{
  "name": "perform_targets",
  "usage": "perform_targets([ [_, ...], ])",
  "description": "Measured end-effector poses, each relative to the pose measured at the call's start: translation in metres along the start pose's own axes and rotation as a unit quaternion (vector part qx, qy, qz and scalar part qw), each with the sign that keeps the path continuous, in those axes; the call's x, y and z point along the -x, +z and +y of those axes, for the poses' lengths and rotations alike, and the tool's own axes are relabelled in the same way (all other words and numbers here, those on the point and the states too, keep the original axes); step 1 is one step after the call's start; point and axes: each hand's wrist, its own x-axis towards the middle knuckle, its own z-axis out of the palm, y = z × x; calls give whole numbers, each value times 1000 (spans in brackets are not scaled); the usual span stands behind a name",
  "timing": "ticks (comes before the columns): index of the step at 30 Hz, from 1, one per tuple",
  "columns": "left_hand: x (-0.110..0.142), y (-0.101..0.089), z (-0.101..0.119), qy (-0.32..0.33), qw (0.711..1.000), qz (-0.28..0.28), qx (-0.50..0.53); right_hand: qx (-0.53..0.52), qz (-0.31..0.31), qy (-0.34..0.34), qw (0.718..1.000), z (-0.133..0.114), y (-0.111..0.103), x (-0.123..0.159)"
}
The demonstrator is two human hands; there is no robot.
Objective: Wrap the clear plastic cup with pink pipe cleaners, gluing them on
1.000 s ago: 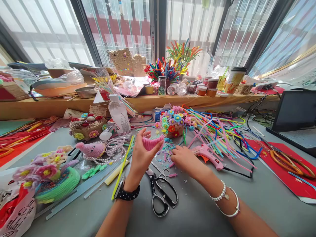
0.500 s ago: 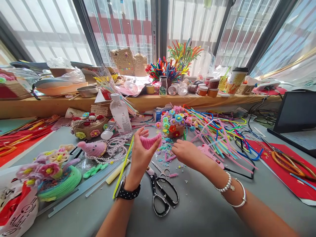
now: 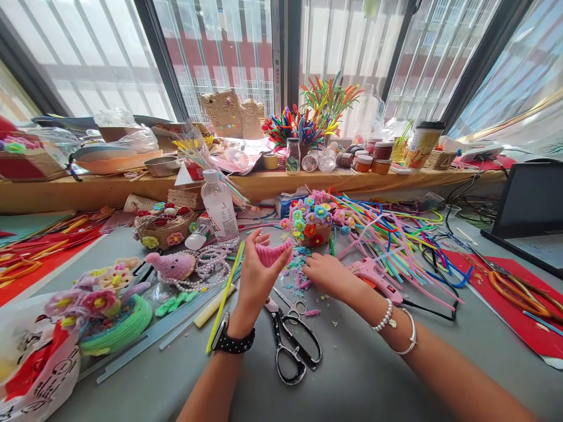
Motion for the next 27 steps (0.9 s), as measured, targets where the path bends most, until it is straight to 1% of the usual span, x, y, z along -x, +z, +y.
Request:
perform_targets([
  [4, 0, 0, 1, -8, 1000, 1, 6, 1, 2, -4, 1000, 1, -1, -1],
  [9, 1, 0, 1, -2, 1000, 10, 6, 8, 35, 16, 999, 11, -9, 7],
  [16, 1, 0, 1, -5, 1000, 10, 7, 2, 105, 36, 994, 37, -29, 29],
  [18, 0, 0, 0, 2, 1000, 15, 9, -6, 149, 42, 988, 46, -36, 37],
  [19, 0, 0, 0, 3, 1000, 17, 9, -20, 208, 45, 977, 51, -40, 41],
  [20, 0, 0, 0, 1, 1000, 18, 9, -35, 277, 40, 959, 55, -45, 46],
  [22, 0, -1, 1, -7, 1000, 17, 10, -57, 408, 35, 911, 61, -57, 56],
  [23, 1, -1, 1, -11, 1000, 18, 13, -62, 458, 47, 885, 64, -63, 62],
  [25, 1, -1, 1, -13, 1000, 11, 23, -63, 538, 94, 835, 67, -76, 73],
  [26, 1, -1, 0, -10, 999, 11, 29, -61, 578, 118, 805, 69, -82, 77],
  [27, 1, -1, 0, -6, 999, 12, 34, -56, 617, 128, 774, 70, -87, 82],
])
